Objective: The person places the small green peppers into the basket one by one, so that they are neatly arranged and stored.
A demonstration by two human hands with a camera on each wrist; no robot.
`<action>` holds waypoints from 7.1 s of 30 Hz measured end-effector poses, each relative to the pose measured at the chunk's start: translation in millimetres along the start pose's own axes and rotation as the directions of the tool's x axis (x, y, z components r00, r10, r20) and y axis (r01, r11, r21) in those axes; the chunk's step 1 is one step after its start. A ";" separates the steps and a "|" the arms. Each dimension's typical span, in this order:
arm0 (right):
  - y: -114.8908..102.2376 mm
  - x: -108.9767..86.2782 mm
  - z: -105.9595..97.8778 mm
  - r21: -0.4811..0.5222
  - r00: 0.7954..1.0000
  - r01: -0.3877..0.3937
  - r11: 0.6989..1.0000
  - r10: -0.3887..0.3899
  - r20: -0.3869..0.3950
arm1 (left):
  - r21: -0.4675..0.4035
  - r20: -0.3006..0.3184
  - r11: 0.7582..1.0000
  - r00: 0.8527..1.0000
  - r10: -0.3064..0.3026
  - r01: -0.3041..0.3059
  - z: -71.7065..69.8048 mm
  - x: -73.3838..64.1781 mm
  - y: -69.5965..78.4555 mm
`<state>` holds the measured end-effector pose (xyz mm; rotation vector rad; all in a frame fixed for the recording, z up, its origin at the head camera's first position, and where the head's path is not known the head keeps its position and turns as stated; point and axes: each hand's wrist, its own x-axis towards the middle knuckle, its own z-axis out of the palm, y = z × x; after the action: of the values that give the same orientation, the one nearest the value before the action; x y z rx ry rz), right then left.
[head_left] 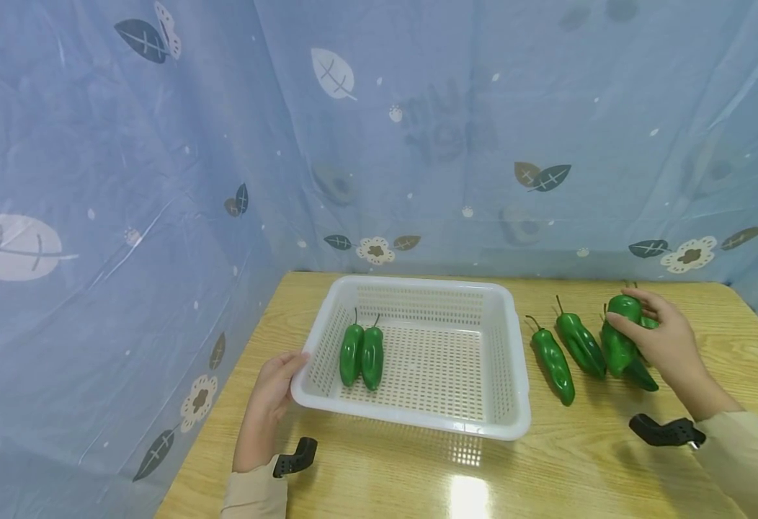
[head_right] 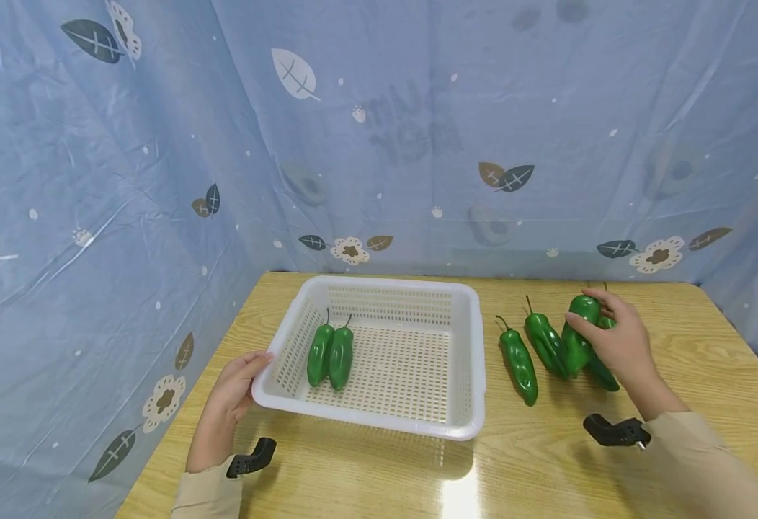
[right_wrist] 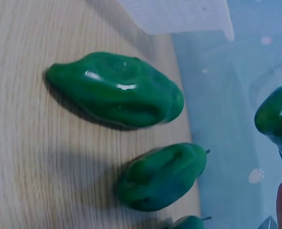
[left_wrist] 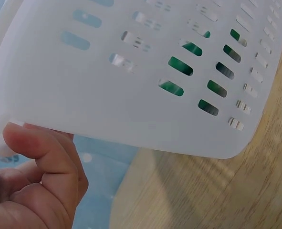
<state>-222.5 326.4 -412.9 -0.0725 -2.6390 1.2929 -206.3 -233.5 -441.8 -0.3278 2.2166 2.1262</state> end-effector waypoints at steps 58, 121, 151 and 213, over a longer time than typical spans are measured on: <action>-110.4 22.3 71.9 0.204 0.972 0.196 0.959 -0.218 0.089 | 0.023 -0.007 1.000 1.000 0.005 -0.005 -1.2 0.0 -0.5; -175.9 39.8 234.2 0.145 0.914 0.158 0.977 -0.201 0.354 | -0.009 0.001 1.000 1.000 0.023 -0.023 -0.3 -0.9 -1.0; -156.6 21.5 276.7 -0.060 0.882 0.242 0.969 -0.193 0.431 | -0.008 -0.036 1.000 0.999 0.003 -0.003 1.3 -1.0 -0.3; -157.1 19.4 288.2 -0.206 0.841 0.245 0.947 -0.102 0.531 | -0.005 -0.017 1.000 1.000 0.018 -0.018 2.5 -4.3 2.0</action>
<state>-292.5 8.3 -458.2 0.5440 -3.1574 0.9892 -202.8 -230.5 -439.1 -0.3281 2.2322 2.1467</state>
